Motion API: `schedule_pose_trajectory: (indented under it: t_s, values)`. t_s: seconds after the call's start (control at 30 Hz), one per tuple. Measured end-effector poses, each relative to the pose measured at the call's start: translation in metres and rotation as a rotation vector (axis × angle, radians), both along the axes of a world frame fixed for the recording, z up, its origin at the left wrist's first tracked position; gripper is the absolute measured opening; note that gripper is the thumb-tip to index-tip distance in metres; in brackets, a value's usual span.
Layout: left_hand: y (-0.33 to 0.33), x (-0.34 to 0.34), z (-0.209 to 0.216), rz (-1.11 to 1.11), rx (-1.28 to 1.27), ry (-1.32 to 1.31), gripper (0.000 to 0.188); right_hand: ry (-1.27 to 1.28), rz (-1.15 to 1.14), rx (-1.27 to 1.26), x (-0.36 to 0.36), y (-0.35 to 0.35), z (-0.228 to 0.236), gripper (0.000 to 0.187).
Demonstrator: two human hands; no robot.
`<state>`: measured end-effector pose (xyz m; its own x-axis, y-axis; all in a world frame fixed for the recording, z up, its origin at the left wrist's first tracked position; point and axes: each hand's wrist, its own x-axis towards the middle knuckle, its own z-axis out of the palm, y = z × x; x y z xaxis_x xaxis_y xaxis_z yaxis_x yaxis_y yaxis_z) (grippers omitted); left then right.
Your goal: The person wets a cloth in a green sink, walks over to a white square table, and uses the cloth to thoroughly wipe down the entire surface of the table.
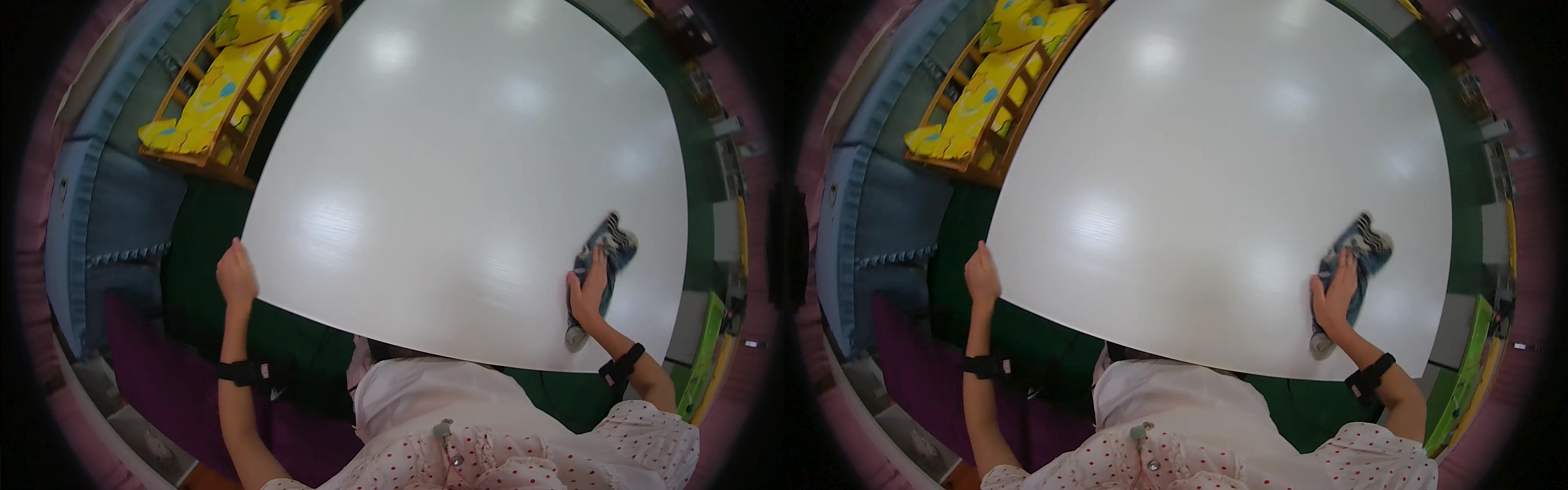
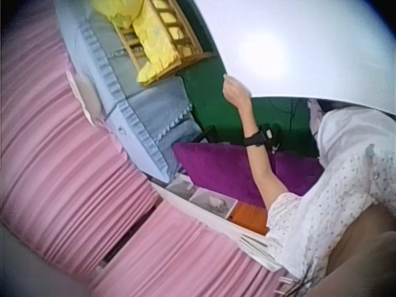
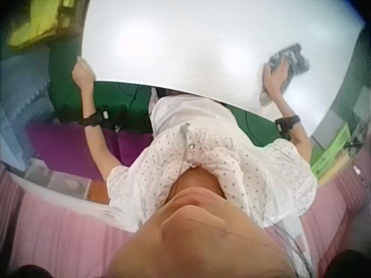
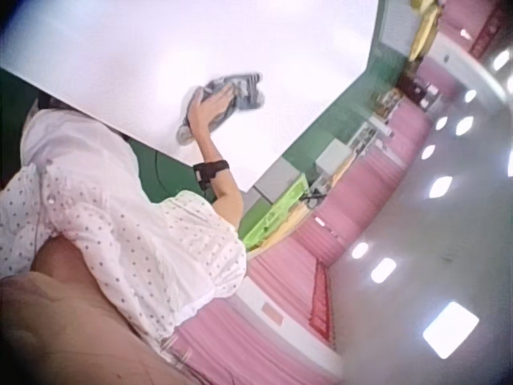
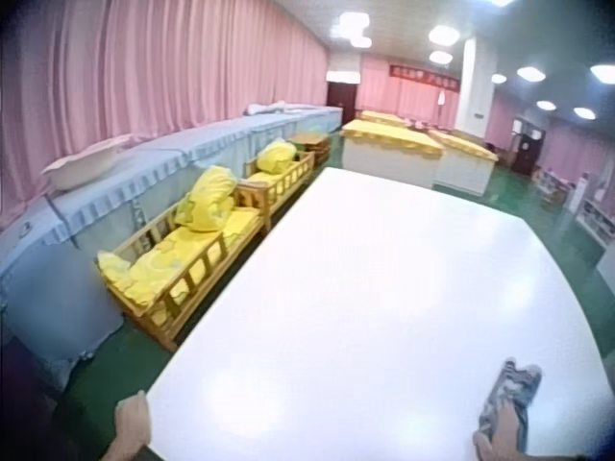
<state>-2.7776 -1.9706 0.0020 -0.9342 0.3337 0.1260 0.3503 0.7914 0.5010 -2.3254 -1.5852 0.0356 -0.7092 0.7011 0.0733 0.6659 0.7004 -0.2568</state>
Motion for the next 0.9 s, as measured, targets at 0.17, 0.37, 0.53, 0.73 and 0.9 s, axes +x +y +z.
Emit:
schedule_pose_trajectory:
  t_s: [0.17,0.37,0.53,0.73,0.9]
  values:
    - [-0.001,0.011,0.007,0.005,0.061,0.025,0.041,-0.025,0.692,-0.102,-0.115,-0.008,0.022,0.068]
    - [0.003,0.013,-0.002,0.029,0.094,-0.050,0.039,-0.077,0.797,-0.184,-0.140,0.026,0.027,0.054]
    - [-0.016,0.010,0.008,-0.032,0.083,-0.095,0.039,0.054,0.777,-0.197,-0.181,0.084,0.022,0.048]
    - [0.002,0.008,0.002,0.014,0.066,-0.085,0.041,-0.008,-0.142,0.056,-0.203,0.176,-0.004,0.054]
    - [0.005,0.007,0.003,-0.027,0.022,0.043,0.045,-0.247,-0.470,0.087,-0.237,0.138,0.003,0.063]
